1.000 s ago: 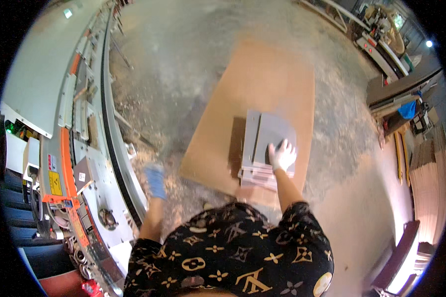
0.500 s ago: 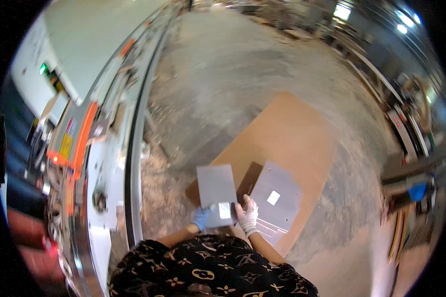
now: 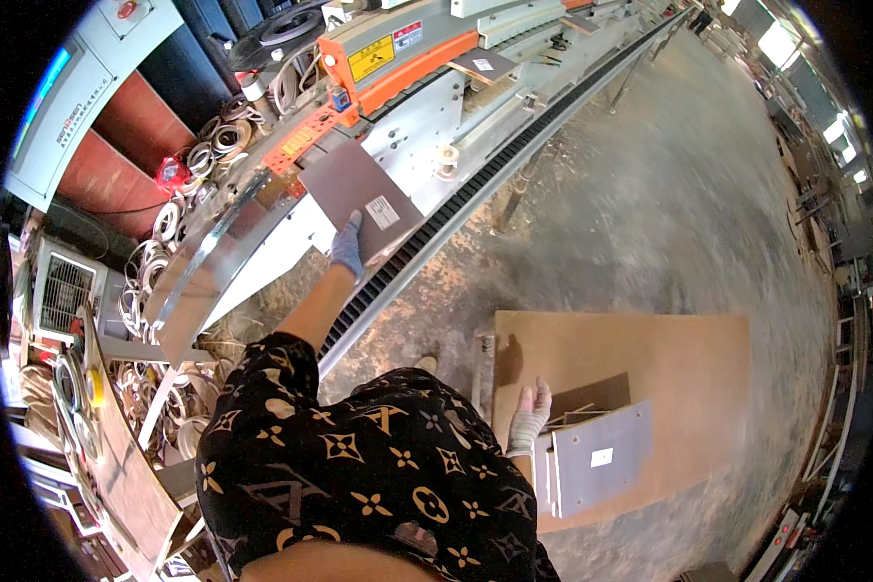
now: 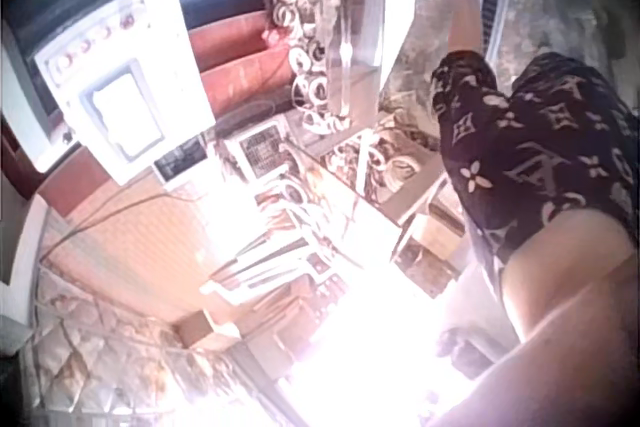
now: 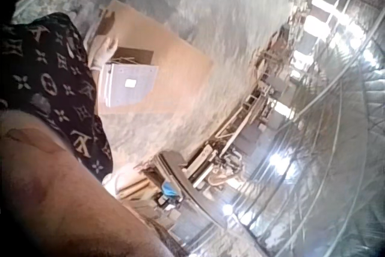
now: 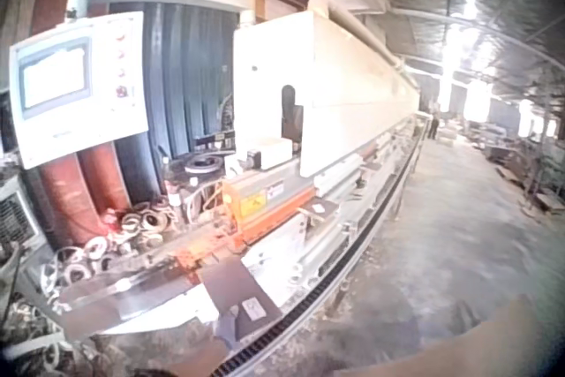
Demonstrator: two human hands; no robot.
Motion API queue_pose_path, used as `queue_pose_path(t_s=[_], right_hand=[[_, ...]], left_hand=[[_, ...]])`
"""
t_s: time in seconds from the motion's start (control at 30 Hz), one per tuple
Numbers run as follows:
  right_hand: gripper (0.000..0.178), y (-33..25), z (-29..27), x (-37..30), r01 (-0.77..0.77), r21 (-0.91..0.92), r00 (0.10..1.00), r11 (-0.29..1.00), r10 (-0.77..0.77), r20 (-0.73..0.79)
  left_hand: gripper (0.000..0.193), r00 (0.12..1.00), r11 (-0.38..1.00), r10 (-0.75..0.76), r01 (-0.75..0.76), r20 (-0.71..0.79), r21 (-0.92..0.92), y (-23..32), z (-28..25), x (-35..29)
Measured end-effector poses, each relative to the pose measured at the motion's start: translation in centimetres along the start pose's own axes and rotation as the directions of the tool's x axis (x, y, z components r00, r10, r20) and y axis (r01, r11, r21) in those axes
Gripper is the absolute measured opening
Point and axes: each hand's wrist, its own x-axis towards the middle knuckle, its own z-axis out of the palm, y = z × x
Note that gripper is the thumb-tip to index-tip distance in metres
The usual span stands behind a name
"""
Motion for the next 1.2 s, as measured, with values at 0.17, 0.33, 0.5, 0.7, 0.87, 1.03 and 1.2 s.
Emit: queue_pose_path(t_s=[0.17,0.33,0.5,0.7,0.87,1.03,1.2], right_hand=[[0.038,-0.2,0.9,0.3,-0.009,0.074,0.999,0.997,0.012,-0.043],[0.038,-1.6,2.3,0.1,-0.069,0.039,0.994,0.997,0.072,-0.085],[0.038,-1.2,2.5,0.1,-0.091,0.063,0.989,0.994,0.098,-0.111],[0.038,0.2,1.8,0.5,-0.021,-0.062,0.985,0.998,0.010,-0.173],[0.039,0.0,0.6,-1.1,-0.143,0.108,0.951,0.984,0.167,-0.259],[0.037,-3.4,-2.2,-4.4,-0.046,-0.125,0.916,0.991,-0.008,-0.402],[0.042,-4.3,-9.8,-6.4,-0.336,-0.679,0.750,0.653,-0.251,-0.612]], left_hand=[[0.050,0.991,0.998,-0.043,0.037,-0.125,-0.056,2.8,1.8,7.7],[0.046,0.988,0.949,-0.150,0.153,0.033,-0.276,4.8,1.3,13.3],[0.045,0.984,0.919,-0.177,0.178,0.033,-0.351,5.0,1.4,13.5],[0.040,0.972,0.917,-0.234,0.229,0.025,-0.325,6.6,2.4,11.8],[0.041,0.978,0.952,-0.202,0.209,0.054,-0.222,5.0,3.7,16.6],[0.033,0.980,0.974,-0.179,0.189,0.089,-0.122,6.1,7.4,20.0],[0.025,0.975,0.991,-0.128,0.130,0.183,0.002,7.3,11.9,20.3]])
